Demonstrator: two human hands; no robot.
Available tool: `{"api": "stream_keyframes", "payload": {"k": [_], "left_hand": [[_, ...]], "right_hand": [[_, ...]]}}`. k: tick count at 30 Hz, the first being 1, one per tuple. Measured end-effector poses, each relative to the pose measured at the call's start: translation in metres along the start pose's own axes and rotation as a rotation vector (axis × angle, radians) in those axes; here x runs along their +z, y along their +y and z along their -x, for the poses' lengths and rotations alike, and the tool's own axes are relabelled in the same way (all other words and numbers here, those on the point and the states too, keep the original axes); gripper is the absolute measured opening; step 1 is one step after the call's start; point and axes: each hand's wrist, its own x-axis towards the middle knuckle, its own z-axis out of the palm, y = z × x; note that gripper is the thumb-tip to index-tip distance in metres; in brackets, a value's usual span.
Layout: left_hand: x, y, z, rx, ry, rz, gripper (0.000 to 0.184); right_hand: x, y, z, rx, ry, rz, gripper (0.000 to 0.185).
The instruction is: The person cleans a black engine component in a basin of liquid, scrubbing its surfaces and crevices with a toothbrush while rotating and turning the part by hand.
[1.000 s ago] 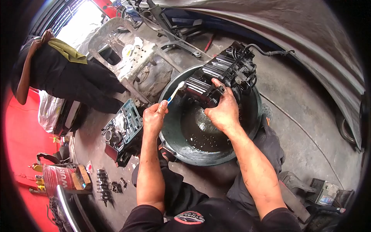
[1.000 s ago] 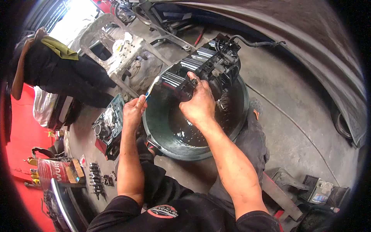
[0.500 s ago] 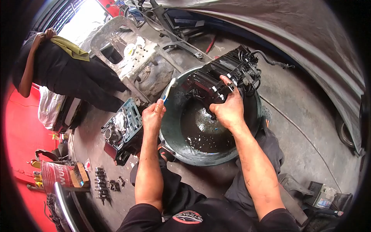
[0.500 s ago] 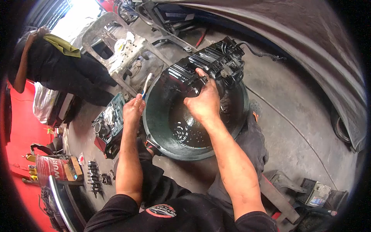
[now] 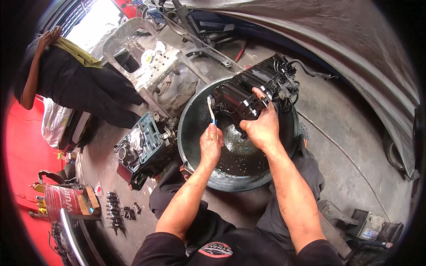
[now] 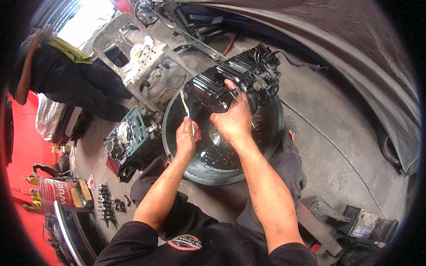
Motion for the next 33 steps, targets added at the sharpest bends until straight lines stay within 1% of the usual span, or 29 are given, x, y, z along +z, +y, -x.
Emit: {"api": "stream_keyframes", "payload": {"k": [4,8,11,14,17,20,21,22,25,27,28,30,31,32,33], "left_hand": [[0.006,0.005,0.009,0.011,0.012,-0.035,0.053],[0.006,0.010,0.009,0.087,0.061,0.022,0.050],[0.013,0.030,0.011,0.116,0.155,-0.048,0.050],[0.011,0.020,0.002,0.085,0.179,-0.045,0.050],[0.013,0.007,0.008,0.066,0.180,-0.131,0.050],[0.016,0.025,0.010,0.070,0.203,-0.131,0.052],[0.011,0.027,0.004,0.097,0.191,-0.157,0.051],[0.009,0.034,0.003,0.066,0.186,-0.122,0.050],[0.011,0.030,0.005,0.213,0.231,-0.350,0.050],[0.015,0.032,0.014,0.309,0.238,-0.500,0.050],[0.017,0.036,0.014,0.335,0.248,-0.513,0.050],[0.018,0.049,0.011,0.385,0.268,-0.538,0.050],[0.017,0.058,0.010,0.320,0.283,-0.549,0.048],[0.016,0.057,0.007,0.327,0.302,-0.585,0.048],[0.015,0.050,0.008,0.349,0.253,-0.584,0.048]], "right_hand": [[0.002,0.007,-0.004,0.009,-0.013,-0.085,0.087],[0.002,0.008,-0.003,-0.023,0.000,-0.084,0.087],[0.003,0.007,-0.002,-0.034,0.003,-0.054,0.087],[0.004,0.005,-0.001,-0.030,0.009,-0.020,0.087],[0.004,0.004,-0.002,-0.012,0.000,-0.042,0.087],[0.002,0.006,-0.003,-0.029,0.007,-0.016,0.087],[0.001,0.005,-0.004,-0.027,0.010,0.014,0.087],[0.000,0.004,-0.004,-0.024,0.012,0.042,0.087],[0.002,0.007,-0.004,-0.021,0.010,-0.029,0.086],[0.002,0.008,-0.004,-0.055,0.029,0.002,0.086],[0.002,0.009,-0.004,-0.070,0.039,0.019,0.086],[0.001,0.008,-0.004,-0.014,0.017,-0.060,0.087],[0.002,0.008,-0.004,0.013,0.005,-0.101,0.087],[0.002,0.008,-0.003,0.008,0.007,-0.088,0.087],[0.002,0.008,-0.003,0.002,0.007,-0.076,0.087]]}}
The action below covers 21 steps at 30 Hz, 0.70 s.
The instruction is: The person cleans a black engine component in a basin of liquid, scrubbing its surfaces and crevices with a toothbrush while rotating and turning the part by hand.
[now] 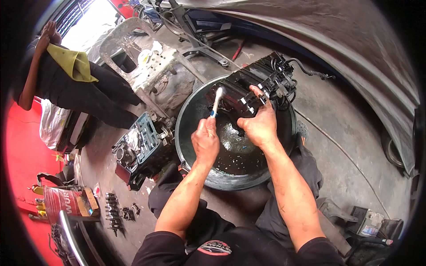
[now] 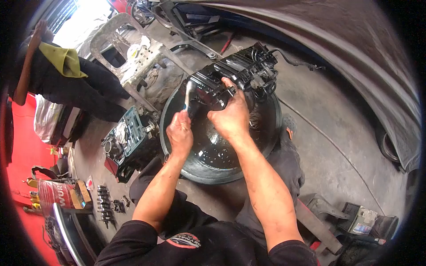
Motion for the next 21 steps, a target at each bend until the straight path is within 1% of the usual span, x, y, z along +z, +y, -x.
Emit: {"api": "stream_keyframes", "payload": {"k": [1,2,3,5,6,7,9,11,12,15,16,19,20,21], "left_hand": [[0.002,-0.003,0.006,0.033,-0.036,0.012,0.048],[0.002,-0.006,0.013,0.108,-0.105,-0.081,0.048],[0.005,-0.005,0.017,0.121,-0.131,-0.016,0.047],[0.005,-0.008,0.010,0.117,-0.057,-0.056,0.047],[0.003,-0.009,0.002,0.067,-0.025,-0.082,0.048],[-0.003,0.000,-0.004,0.003,-0.017,-0.075,0.048],[-0.003,-0.004,-0.002,0.008,-0.057,-0.111,0.046],[-0.002,-0.005,0.009,0.213,-0.073,-0.139,0.046],[-0.003,0.001,0.011,0.171,-0.095,-0.119,0.044],[-0.013,0.008,-0.007,0.179,-0.001,-0.298,0.039],[-0.018,0.012,-0.013,0.187,0.003,-0.321,0.040],[-0.024,0.022,-0.004,0.331,-0.052,-0.384,0.041],[-0.026,0.028,0.000,0.268,-0.087,-0.400,0.040],[-0.024,0.028,0.001,0.270,-0.097,-0.395,0.040]], "right_hand": [[0.000,-0.001,0.000,-0.009,-0.002,0.012,0.087],[0.000,-0.001,-0.001,-0.022,-0.004,0.033,0.087],[-0.001,-0.002,0.000,-0.033,-0.004,0.053,0.088],[-0.002,0.000,0.000,-0.013,-0.004,0.050,0.088],[-0.001,0.000,0.000,0.017,-0.006,0.029,0.089],[0.000,0.000,0.000,0.043,-0.012,0.007,0.089],[0.001,0.000,0.000,0.010,-0.001,0.024,0.089],[-0.001,0.000,-0.001,-0.016,0.003,0.064,0.089],[-0.002,0.003,-0.001,0.003,0.004,0.068,0.084],[-0.002,0.002,0.000,0.043,-0.005,0.072,0.084],[0.000,0.007,0.000,0.015,-0.001,0.008,0.085],[0.000,0.004,-0.001,-0.015,-0.004,0.099,0.085],[-0.001,0.001,0.000,0.041,-0.024,0.071,0.089],[-0.001,0.001,0.001,0.044,-0.032,0.067,0.090]]}}
